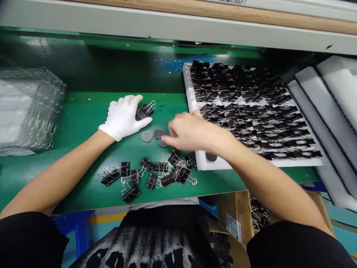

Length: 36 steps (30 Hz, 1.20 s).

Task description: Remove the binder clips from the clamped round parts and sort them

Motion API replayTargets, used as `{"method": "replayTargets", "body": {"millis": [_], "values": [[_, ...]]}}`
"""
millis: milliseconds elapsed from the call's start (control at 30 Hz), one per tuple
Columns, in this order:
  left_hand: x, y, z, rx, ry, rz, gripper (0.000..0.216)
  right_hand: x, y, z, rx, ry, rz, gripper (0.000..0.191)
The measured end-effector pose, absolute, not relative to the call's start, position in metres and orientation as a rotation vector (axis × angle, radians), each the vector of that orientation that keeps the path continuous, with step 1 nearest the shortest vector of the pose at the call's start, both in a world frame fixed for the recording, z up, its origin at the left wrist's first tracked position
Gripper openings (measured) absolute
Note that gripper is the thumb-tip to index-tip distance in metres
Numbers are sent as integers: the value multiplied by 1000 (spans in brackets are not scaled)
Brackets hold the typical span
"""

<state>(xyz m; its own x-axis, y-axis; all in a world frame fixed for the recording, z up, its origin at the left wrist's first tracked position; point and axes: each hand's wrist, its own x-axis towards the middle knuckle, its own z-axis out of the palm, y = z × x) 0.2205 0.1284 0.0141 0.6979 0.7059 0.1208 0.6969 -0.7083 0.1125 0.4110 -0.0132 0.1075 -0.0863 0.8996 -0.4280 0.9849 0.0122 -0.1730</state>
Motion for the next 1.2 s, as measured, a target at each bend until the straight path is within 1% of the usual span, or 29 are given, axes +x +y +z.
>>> {"method": "replayTargets", "body": {"millis": [100,167,200,267,333,367,433,500,567,667,767,900,1000,1067,1167,1200], "values": [[216,128,15,2921,955,190,66,413,-50,106,1799,1946,-649,43],[216,127,16,2926,973,157,61,415,-60,98,1800,1919,-694,39],[216,126,17,2922,1013,152,63,416,-61,93,1818,1918,-732,38],[215,126,20,2933,1071,179,76,419,-60,87,1869,1918,-817,38],[211,130,24,2991,1003,221,88,421,-57,85,1933,1901,-885,39],[208,133,26,3030,912,219,90,423,-55,86,1968,1880,-909,38],[201,140,29,3085,704,151,85,427,-50,88,2033,1847,-937,34],[196,147,31,3098,614,71,77,432,-42,90,2090,1840,-943,28],[193,152,33,3099,672,59,73,439,-29,93,2151,1878,-913,27],[193,156,33,3130,749,127,68,448,-1,95,2241,1907,-796,31],[195,156,31,3158,694,148,69,450,30,90,2296,1870,-669,30],[198,156,25,3103,835,61,63,441,60,74,2343,1920,-698,27],[200,158,20,2996,961,88,57,434,68,64,2383,1921,-720,26],[201,160,16,2906,978,138,54,430,72,59,2427,1921,-648,33],[203,162,12,2808,961,213,51,423,81,55,2625,2017,-422,59],[203,162,11,2793,956,228,51,419,86,53,2697,2064,-347,65]]}}
